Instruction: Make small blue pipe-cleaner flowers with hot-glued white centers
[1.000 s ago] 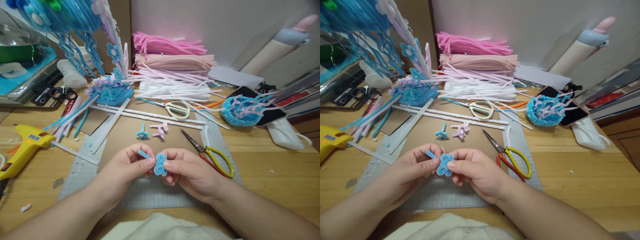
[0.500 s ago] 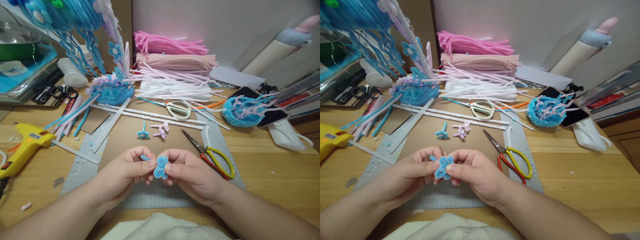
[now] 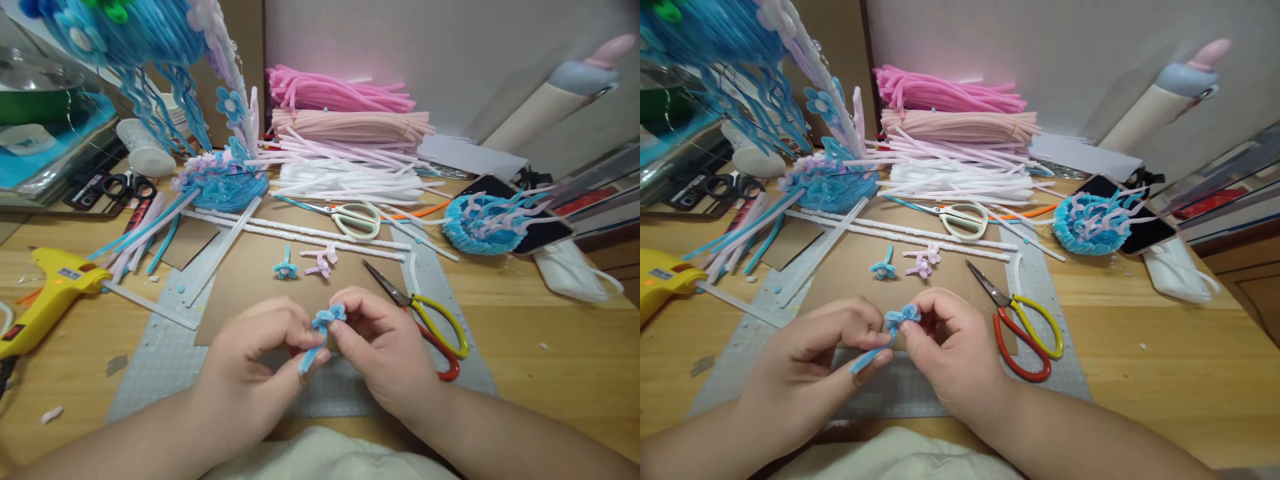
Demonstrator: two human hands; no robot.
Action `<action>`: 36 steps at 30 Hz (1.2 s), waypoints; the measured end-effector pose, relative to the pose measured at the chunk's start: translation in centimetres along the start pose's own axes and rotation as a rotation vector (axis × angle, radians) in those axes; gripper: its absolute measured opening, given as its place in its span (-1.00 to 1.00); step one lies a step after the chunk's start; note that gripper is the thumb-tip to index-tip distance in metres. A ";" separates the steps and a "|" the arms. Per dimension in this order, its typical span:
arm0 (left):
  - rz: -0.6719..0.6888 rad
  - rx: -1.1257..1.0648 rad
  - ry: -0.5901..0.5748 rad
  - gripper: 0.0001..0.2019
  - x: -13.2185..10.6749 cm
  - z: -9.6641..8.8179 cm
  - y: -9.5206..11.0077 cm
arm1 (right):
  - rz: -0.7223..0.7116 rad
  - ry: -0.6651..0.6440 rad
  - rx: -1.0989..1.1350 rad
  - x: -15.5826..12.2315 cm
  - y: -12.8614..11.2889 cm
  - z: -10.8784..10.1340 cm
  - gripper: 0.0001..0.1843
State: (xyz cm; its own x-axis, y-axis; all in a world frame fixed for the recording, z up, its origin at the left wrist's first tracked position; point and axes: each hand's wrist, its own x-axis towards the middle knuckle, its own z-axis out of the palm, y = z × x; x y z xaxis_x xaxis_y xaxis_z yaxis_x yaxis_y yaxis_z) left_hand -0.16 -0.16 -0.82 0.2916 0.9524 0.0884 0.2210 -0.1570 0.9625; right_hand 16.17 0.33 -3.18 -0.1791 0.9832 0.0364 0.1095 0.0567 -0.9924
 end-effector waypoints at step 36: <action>-0.275 -0.329 -0.075 -0.94 0.5 -0.3 -0.3 | 0.528 -0.464 0.673 1.5 -0.4 -1.7 -0.81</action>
State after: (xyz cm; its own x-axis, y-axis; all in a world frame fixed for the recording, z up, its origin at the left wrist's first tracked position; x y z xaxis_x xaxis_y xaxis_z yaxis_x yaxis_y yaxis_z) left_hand -0.40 0.45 -1.01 0.3325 0.9238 -0.1896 -0.0053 0.2029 0.9792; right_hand 17.55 2.04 -2.53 -0.6508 0.6791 -0.3394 -0.2696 -0.6246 -0.7330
